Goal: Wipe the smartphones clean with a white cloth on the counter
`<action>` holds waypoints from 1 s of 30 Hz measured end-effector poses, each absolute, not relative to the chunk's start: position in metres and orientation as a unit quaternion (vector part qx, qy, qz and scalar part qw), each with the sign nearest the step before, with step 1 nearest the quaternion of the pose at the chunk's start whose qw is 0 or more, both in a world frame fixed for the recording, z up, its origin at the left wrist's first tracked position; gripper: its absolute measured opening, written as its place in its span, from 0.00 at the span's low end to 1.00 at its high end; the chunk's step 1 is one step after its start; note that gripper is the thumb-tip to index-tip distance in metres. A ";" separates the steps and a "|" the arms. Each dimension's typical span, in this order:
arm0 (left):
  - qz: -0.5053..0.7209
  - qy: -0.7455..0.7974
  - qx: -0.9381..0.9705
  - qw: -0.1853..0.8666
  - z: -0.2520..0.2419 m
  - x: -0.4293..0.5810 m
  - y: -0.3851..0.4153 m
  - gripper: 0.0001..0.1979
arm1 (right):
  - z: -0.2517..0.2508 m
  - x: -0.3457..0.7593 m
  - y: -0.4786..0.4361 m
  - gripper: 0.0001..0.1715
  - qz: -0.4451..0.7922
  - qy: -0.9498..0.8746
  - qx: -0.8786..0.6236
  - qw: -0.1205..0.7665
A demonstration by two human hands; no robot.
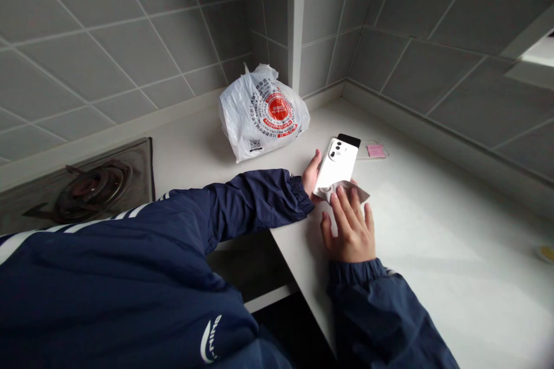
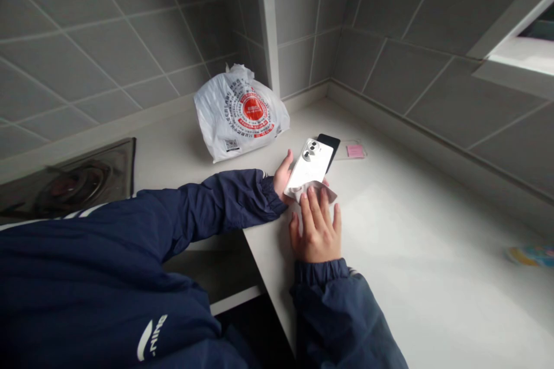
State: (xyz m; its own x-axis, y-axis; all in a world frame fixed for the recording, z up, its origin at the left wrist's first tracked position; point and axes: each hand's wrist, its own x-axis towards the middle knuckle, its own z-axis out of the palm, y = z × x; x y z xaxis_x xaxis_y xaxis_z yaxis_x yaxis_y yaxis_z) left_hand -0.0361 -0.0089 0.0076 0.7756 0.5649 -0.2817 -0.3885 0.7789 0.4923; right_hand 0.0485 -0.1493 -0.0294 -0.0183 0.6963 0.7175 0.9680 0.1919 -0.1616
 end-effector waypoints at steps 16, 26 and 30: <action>0.254 0.216 0.179 0.926 0.011 -0.035 -0.012 0.50 | -0.031 0.029 -0.148 0.36 -0.137 -0.693 -0.639 0.306; 0.290 0.191 0.185 0.919 0.010 -0.033 -0.016 0.47 | -0.033 0.033 -0.146 0.32 -0.148 -0.669 -0.656 0.317; 0.229 0.197 0.183 0.936 0.008 -0.035 -0.012 0.50 | -0.033 0.030 -0.147 0.34 -0.133 -0.704 -0.623 0.314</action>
